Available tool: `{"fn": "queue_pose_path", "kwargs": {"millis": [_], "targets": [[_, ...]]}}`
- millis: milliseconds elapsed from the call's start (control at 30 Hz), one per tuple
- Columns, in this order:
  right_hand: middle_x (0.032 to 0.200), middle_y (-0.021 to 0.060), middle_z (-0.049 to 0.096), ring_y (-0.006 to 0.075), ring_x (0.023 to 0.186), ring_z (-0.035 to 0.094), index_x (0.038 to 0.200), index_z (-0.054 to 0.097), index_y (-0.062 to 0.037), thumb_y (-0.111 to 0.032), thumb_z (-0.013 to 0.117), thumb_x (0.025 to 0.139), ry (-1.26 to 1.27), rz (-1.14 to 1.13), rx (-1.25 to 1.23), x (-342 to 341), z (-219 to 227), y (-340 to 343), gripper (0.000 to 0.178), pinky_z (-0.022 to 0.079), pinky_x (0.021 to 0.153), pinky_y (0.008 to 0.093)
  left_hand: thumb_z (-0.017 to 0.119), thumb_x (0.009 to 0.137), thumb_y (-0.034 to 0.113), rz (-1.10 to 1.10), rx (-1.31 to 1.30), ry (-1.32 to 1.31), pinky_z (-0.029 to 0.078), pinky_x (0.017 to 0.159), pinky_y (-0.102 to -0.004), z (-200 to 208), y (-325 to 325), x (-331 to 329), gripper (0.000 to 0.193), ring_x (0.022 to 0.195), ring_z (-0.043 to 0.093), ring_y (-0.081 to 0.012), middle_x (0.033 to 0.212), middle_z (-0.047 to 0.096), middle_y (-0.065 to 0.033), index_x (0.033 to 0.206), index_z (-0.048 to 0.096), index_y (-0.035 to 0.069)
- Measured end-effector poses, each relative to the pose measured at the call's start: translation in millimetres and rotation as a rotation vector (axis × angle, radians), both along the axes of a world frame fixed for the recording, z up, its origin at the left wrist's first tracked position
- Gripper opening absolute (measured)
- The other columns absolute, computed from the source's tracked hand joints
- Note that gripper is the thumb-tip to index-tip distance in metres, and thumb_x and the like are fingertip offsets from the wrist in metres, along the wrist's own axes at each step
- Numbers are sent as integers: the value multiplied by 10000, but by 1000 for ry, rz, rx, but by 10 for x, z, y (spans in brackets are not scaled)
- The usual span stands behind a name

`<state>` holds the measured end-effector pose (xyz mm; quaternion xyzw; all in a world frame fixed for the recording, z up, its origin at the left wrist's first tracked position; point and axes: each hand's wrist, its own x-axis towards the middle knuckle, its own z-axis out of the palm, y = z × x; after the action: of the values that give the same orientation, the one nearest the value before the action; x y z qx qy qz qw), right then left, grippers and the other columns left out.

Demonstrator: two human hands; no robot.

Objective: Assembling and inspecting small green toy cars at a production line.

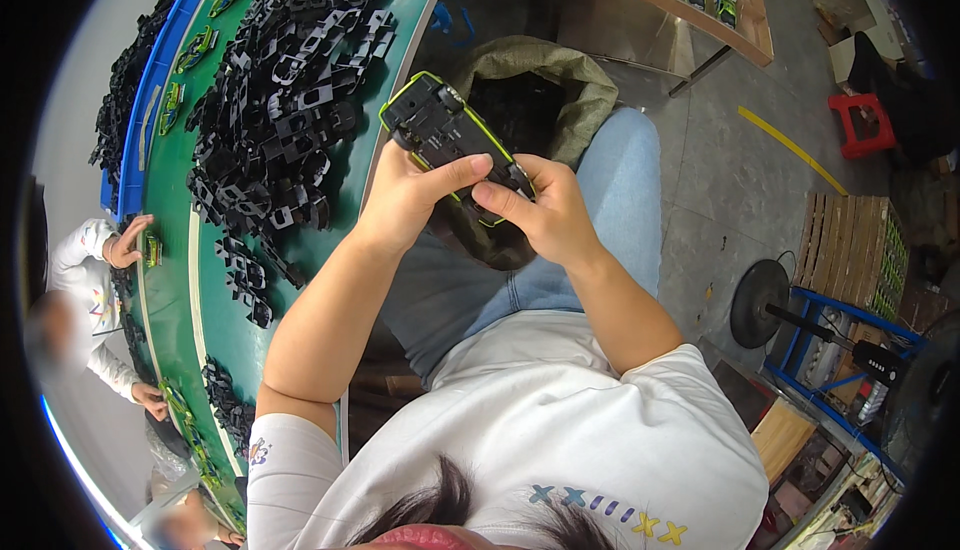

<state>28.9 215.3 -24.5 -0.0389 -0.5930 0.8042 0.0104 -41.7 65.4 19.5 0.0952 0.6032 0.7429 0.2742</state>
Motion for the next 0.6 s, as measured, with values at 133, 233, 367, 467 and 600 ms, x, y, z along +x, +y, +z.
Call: {"fn": "queue_pose_path", "kwargs": {"millis": [133,233,367,467,600], "targets": [[764,8,631,51,678,542,909,652,12,-300,707,840,48,99,121,19,-20,189,324,414,596,196,737,789,118,39,83,-128,513,693,-262,-120,12,-23,248,797,633,-123,894,651,-50,975,596,33],[891,75,649,77,668,547,1011,621,27,-474,615,866,218,-4,195,2,-8,433,521,431,608,205,714,821,194,30,39,-161,516,699,-267,-27,-34,-74,252,797,634,-122,895,645,-47,980,587,45],[1155,215,611,125,628,549,1212,515,39,-698,449,844,420,-37,117,56,223,369,826,451,612,225,700,825,238,29,23,-177,517,680,-266,-126,-54,-86,279,809,633,-116,888,636,-24,999,580,56],[1188,237,584,119,604,545,1264,450,65,-722,435,831,379,31,116,67,237,303,899,433,560,204,701,816,235,14,74,-202,512,676,-261,-99,-26,-70,276,809,628,-112,891,632,-16,1001,583,68],[905,182,663,108,560,523,1256,439,63,-756,309,848,421,141,183,101,110,446,925,384,481,198,701,812,233,16,38,-176,507,683,-261,-140,-42,-90,277,810,622,-107,902,630,-17,1007,584,75]]}}
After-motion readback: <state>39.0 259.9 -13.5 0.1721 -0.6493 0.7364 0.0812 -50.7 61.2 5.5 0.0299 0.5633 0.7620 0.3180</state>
